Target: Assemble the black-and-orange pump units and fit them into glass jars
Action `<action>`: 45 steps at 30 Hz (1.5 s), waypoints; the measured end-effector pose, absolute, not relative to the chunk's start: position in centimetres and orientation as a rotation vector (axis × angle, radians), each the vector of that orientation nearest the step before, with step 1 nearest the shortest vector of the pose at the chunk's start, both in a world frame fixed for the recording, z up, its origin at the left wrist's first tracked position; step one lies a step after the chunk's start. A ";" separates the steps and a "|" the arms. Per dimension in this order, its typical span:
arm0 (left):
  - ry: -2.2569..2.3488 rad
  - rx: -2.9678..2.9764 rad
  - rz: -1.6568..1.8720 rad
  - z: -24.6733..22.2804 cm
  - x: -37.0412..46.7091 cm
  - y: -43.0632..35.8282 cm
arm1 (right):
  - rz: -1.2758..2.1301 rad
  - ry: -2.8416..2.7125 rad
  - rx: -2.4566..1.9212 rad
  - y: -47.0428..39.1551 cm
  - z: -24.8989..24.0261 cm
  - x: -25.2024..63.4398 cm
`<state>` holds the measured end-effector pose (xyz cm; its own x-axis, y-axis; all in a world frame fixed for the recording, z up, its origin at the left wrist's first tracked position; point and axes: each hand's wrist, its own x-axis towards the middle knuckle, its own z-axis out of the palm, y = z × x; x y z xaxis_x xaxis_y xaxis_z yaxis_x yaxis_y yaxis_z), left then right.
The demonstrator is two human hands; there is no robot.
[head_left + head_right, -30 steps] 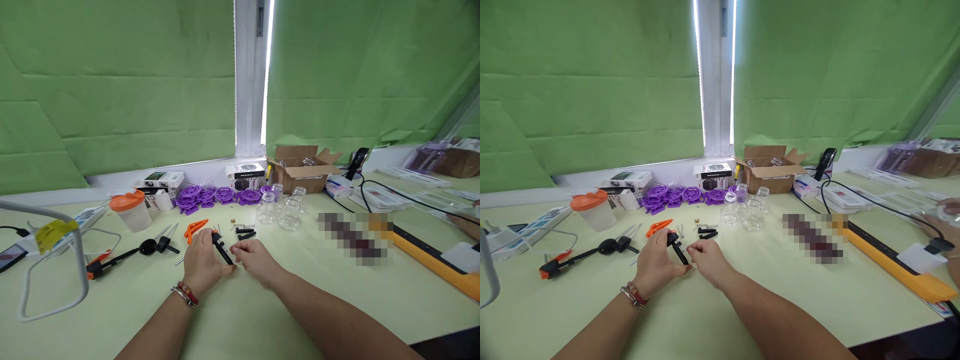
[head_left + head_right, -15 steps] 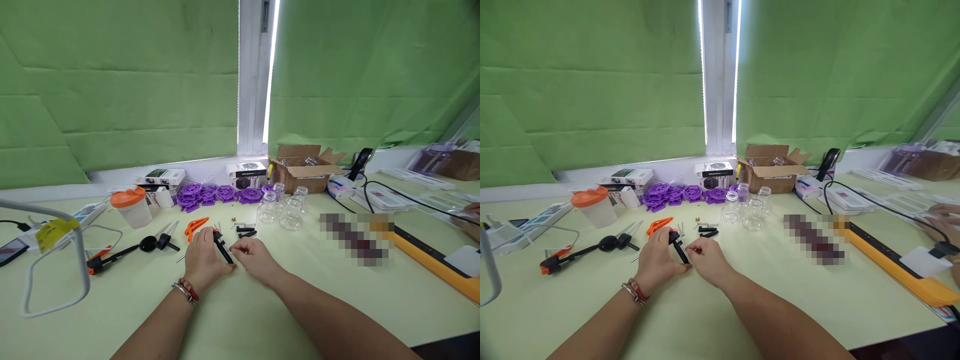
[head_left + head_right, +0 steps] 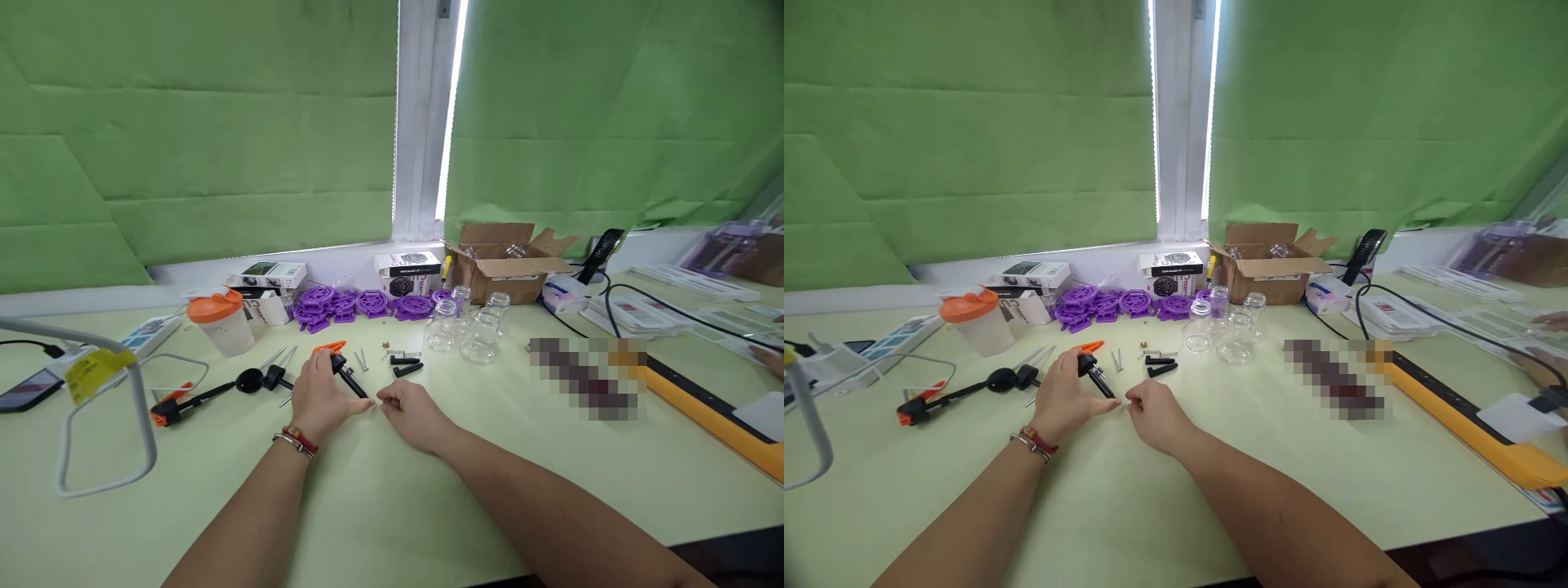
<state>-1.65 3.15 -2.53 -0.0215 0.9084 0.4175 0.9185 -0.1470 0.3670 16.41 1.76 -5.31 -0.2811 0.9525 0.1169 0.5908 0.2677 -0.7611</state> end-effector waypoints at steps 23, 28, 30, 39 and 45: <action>-2.201 -1.781 -1.123 -1.5 -5.6 4.2 | 0.188 -2.485 -1.415 3.7 -4.5 10.7; -2.198 -1.813 -1.115 -1.4 -5.4 4.1 | 0.006 -2.569 -1.588 4.3 -3.4 11.7; -2.197 -1.833 -1.099 -1.4 -5.2 4.0 | -0.062 -2.566 -1.658 4.9 -3.2 12.2; -2.130 -1.929 -1.030 -1.2 -4.6 3.7 | -0.048 -2.499 -1.760 7.8 -3.1 12.3; -2.070 -1.972 -1.009 -1.5 -4.3 3.7 | 0.017 -2.431 -1.787 8.8 -2.8 12.3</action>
<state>-4.27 3.66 -1.50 -0.1501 0.8491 0.5064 0.9220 -0.0646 0.3816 12.25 8.80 -2.82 -0.2934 0.9514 0.0932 0.9501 0.3011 -0.0822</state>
